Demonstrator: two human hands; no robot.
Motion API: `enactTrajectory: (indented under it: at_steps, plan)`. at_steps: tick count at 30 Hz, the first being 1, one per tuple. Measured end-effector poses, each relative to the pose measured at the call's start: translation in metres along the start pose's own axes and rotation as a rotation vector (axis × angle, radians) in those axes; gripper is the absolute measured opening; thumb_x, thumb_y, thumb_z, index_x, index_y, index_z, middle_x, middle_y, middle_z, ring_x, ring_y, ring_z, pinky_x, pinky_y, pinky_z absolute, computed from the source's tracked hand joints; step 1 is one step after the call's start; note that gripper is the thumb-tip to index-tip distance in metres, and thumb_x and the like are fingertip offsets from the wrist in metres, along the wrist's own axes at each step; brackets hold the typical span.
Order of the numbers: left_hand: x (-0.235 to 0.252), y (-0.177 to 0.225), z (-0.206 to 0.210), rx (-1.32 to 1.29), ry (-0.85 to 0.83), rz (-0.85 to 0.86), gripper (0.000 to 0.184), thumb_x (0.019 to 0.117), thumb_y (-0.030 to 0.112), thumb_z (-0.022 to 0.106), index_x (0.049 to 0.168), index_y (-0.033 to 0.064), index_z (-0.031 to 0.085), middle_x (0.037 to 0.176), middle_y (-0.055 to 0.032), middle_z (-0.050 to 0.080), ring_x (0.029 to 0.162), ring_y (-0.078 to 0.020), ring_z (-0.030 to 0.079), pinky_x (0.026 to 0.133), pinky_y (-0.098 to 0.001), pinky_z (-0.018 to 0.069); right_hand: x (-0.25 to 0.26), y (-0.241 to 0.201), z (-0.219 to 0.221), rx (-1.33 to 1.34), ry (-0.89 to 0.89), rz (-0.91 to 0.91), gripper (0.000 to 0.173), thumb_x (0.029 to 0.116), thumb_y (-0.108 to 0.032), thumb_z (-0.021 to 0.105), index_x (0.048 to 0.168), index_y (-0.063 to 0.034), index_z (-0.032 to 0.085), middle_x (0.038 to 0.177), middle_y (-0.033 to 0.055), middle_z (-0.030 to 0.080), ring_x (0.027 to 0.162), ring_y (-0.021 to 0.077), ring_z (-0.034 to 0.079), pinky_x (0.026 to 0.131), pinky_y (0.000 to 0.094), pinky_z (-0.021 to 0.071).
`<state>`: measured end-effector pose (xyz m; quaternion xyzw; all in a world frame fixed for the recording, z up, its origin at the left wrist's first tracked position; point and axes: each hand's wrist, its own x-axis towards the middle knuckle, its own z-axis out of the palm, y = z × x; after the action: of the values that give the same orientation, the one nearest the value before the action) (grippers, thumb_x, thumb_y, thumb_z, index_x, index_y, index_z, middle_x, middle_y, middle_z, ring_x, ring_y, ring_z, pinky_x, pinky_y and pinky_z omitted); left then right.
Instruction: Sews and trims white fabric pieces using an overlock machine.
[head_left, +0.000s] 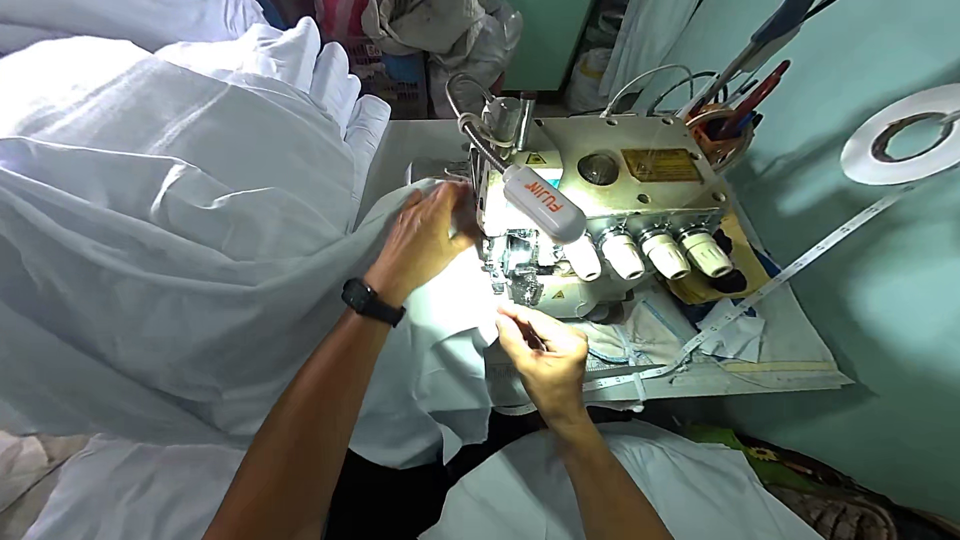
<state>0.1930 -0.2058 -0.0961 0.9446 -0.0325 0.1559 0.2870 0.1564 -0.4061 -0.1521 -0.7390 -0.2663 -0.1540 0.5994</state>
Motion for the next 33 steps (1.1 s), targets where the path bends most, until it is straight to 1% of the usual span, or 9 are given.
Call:
enactTrajectory:
  at_steps: [5, 10, 13, 15, 16, 19, 21, 27, 33]
  plan:
    - [0.03, -0.026, -0.005, -0.017, 0.055, -0.259, 0.062, 0.0925, 0.034, 0.072, 0.137, -0.0057, 0.053, 0.134, -0.0273, 0.059, 0.132, -0.0438, 0.052, 0.112, -0.0729, 0.0261, 0.0, 0.002, 0.008, -0.219, 0.03, -0.066, 0.018, 0.0877, -0.009, 0.066, 0.093, 0.0018, 0.079, 0.072, 0.0072, 0.072, 0.058, 0.0037, 0.06, 0.057, 0.0178, 0.0479]
    - [0.022, -0.036, -0.011, -0.241, 0.27, -0.503, 0.066, 0.0945, 0.023, 0.071, 0.146, -0.0061, 0.042, 0.13, -0.0292, 0.062, 0.118, -0.0388, 0.063, 0.102, -0.0526, 0.0491, -0.025, -0.001, -0.002, 0.037, -0.069, -0.131, 0.014, 0.0904, -0.003, 0.065, 0.085, 0.0076, 0.074, 0.073, 0.0094, 0.072, 0.065, -0.0037, 0.062, 0.066, 0.0084, 0.0501]
    - [-0.023, -0.016, -0.024, -0.253, 0.458, -0.308, 0.066, 0.0932, 0.012, 0.067, 0.15, -0.005, 0.038, 0.118, -0.0205, 0.069, 0.101, -0.0193, 0.069, 0.09, -0.0361, 0.0561, -0.04, 0.005, -0.019, -0.016, -0.129, -0.109, 0.015, 0.0902, -0.003, 0.065, 0.083, 0.0069, 0.073, 0.071, 0.0095, 0.07, 0.063, -0.0033, 0.06, 0.064, 0.008, 0.0481]
    - [-0.071, 0.005, -0.038, -0.205, 0.43, -0.07, 0.065, 0.0976, 0.011, 0.062, 0.151, -0.0081, 0.031, 0.128, -0.0205, 0.062, 0.108, -0.011, 0.065, 0.094, -0.0275, 0.053, -0.047, 0.009, -0.028, -0.081, -0.174, -0.069, 0.014, 0.0886, -0.005, 0.066, 0.083, 0.0061, 0.074, 0.068, 0.0093, 0.069, 0.059, -0.0018, 0.058, 0.06, 0.0094, 0.0463]
    - [-0.096, 0.014, -0.043, -0.137, 0.388, 0.025, 0.057, 0.1012, 0.013, 0.06, 0.148, -0.0074, 0.035, 0.124, -0.0192, 0.063, 0.107, -0.0101, 0.065, 0.093, -0.0253, 0.0527, -0.048, 0.009, -0.031, -0.1, -0.197, -0.051, 0.016, 0.0881, -0.008, 0.069, 0.086, 0.006, 0.075, 0.067, 0.0087, 0.068, 0.057, -0.0013, 0.055, 0.058, 0.0102, 0.0448]
    - [-0.148, 0.017, -0.038, 0.025, 0.332, 0.304, 0.018, 0.1024, 0.011, 0.058, 0.111, -0.0029, 0.066, 0.098, -0.0154, 0.068, 0.092, -0.0169, 0.065, 0.084, -0.0255, 0.0522, -0.047, -0.003, -0.031, -0.132, -0.267, -0.042, 0.047, 0.0922, -0.042, 0.069, 0.098, 0.0049, 0.074, 0.066, 0.0051, 0.062, 0.054, 0.0027, 0.048, 0.053, 0.0171, 0.04]
    - [-0.175, 0.013, -0.034, 0.089, 0.284, 0.37, 0.016, 0.1012, 0.004, 0.057, 0.103, 0.0003, 0.072, 0.096, -0.0141, 0.069, 0.091, -0.0201, 0.065, 0.083, -0.0271, 0.0528, -0.045, -0.017, -0.022, -0.192, -0.316, -0.098, 0.07, 0.0994, -0.062, 0.049, 0.102, 0.004, 0.072, 0.066, 0.0052, 0.06, 0.055, 0.0087, 0.05, 0.053, 0.0239, 0.0424]
    - [-0.235, 0.028, -0.03, 0.211, 0.42, 0.231, 0.011, 0.1013, 0.003, 0.059, 0.104, 0.002, 0.069, 0.102, -0.0119, 0.07, 0.099, -0.0166, 0.067, 0.089, -0.0217, 0.0528, -0.057, -0.038, 0.016, -0.132, -0.311, -0.399, 0.022, 0.1004, -0.018, 0.063, 0.103, 0.0028, 0.071, 0.086, 0.015, 0.07, 0.079, 0.0193, 0.067, 0.072, 0.0254, 0.0534]
    - [-0.25, 0.052, -0.03, 0.13, 0.482, 0.197, 0.007, 0.1005, 0.002, 0.061, 0.102, -0.0003, 0.067, 0.099, -0.0123, 0.068, 0.097, -0.0143, 0.066, 0.091, -0.0194, 0.052, -0.063, -0.059, 0.034, -0.115, -0.273, -0.542, 0.019, 0.0997, -0.011, 0.063, 0.1, 0.0047, 0.073, 0.086, 0.0159, 0.072, 0.075, 0.0188, 0.067, 0.07, 0.0236, 0.0532]
